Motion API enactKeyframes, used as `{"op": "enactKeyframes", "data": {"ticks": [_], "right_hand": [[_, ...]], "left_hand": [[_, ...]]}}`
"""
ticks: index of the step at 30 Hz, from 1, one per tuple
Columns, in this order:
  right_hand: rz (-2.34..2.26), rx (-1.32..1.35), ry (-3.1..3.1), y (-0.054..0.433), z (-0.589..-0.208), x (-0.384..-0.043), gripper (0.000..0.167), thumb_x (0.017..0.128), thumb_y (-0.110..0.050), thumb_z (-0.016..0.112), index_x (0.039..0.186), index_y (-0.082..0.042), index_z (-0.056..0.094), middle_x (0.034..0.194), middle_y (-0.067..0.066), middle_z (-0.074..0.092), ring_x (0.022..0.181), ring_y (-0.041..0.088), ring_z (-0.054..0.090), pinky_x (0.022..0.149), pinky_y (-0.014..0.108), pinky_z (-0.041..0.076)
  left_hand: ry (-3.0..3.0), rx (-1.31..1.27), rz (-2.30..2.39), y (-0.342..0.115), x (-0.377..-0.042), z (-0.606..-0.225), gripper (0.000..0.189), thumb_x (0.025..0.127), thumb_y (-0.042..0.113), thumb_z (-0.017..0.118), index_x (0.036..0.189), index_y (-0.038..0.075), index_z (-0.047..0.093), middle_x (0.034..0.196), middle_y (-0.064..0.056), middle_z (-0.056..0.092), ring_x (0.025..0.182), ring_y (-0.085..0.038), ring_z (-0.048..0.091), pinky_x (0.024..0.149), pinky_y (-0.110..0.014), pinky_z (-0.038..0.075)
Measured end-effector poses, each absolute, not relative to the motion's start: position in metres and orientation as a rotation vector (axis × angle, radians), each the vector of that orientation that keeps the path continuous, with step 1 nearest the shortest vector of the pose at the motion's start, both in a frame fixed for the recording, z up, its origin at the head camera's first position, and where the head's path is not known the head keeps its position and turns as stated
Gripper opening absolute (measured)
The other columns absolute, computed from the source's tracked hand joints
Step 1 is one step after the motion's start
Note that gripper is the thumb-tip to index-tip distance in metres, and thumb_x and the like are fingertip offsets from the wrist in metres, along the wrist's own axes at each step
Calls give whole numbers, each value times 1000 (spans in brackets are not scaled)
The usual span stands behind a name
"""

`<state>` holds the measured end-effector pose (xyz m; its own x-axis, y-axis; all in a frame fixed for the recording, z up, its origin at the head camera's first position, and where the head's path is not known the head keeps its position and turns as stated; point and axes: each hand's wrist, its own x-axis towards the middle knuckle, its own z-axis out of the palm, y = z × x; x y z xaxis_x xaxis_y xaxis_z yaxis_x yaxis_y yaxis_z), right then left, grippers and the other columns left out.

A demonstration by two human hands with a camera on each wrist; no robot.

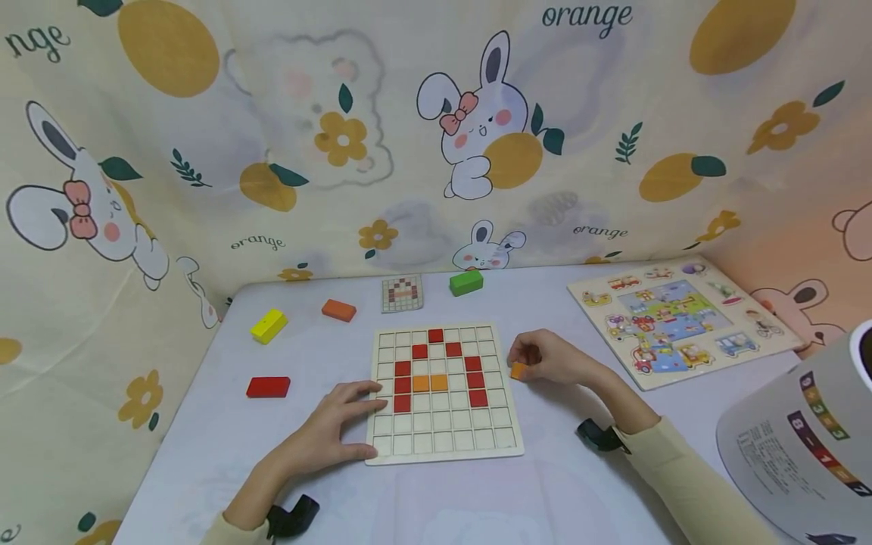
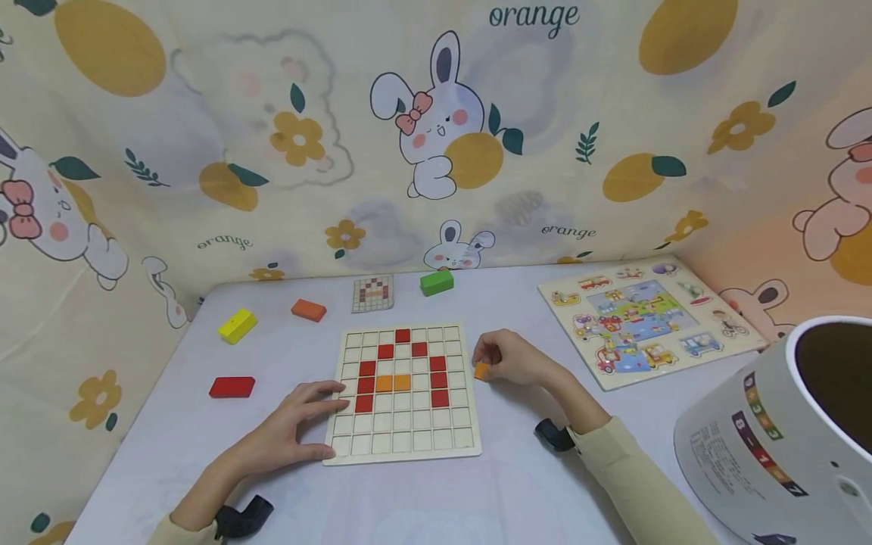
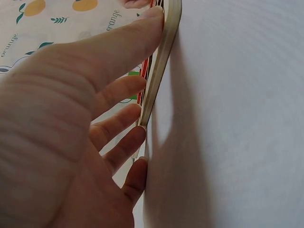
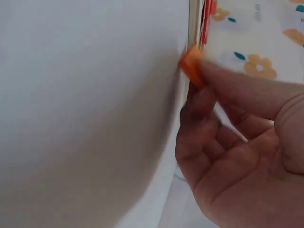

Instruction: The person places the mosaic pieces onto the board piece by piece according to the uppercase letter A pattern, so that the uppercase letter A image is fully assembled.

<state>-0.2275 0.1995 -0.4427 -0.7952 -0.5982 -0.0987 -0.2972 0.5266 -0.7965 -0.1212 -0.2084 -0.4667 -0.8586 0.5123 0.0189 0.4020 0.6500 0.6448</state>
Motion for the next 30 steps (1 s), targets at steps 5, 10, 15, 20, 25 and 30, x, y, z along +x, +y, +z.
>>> {"op": "enactKeyframes", "data": {"ticks": [5, 10, 15, 20, 25, 30], "right_hand": [[-1226, -798, 2368, 182, -434, -228, 15, 83, 5, 72, 96, 1, 66, 84, 5, 59, 78, 21, 51, 66, 26, 44], [-1205, -848, 2334, 148, -431, -234, 11, 86, 3, 70, 97, -1, 67, 83, 2, 60, 79, 19, 52, 69, 27, 46], [-1149, -907, 2308, 120, -430, -237, 11, 86, 6, 69, 94, -1, 68, 78, 1, 57, 75, 16, 52, 67, 25, 46], [-1073, -929, 2299, 107, -432, -234, 12, 85, 8, 71, 91, -2, 70, 77, 0, 60, 71, 13, 51, 65, 24, 45], [-997, -901, 2366, 104, -429, -226, 13, 84, 6, 73, 90, -5, 72, 77, -2, 59, 73, 14, 51, 66, 25, 45], [-927, -873, 2463, 102, -428, -222, 13, 84, 2, 76, 91, -8, 74, 76, -3, 58, 74, 14, 51, 66, 26, 45]], "left_hand": [[2695, 750, 1001, -208, -121, -467, 67, 77, 41, 85, 136, 18, 63, 151, -2, 42, 139, -28, 34, 107, -62, 34], [2700, 750, 998, -208, -121, -468, 67, 77, 41, 85, 136, 19, 63, 151, -1, 43, 138, -28, 35, 107, -61, 34], [2708, 758, 999, -208, -122, -469, 67, 77, 43, 84, 136, 19, 63, 150, 0, 43, 138, -27, 35, 106, -61, 36], [2704, 761, 997, -207, -122, -469, 67, 77, 43, 84, 136, 20, 63, 150, 0, 43, 138, -27, 35, 106, -61, 36], [2707, 757, 991, -208, -122, -469, 67, 77, 42, 85, 136, 20, 63, 150, 0, 43, 138, -26, 35, 107, -60, 35], [2710, 763, 993, -208, -122, -469, 67, 77, 41, 85, 136, 20, 63, 150, 0, 43, 138, -27, 35, 107, -60, 36]]}}
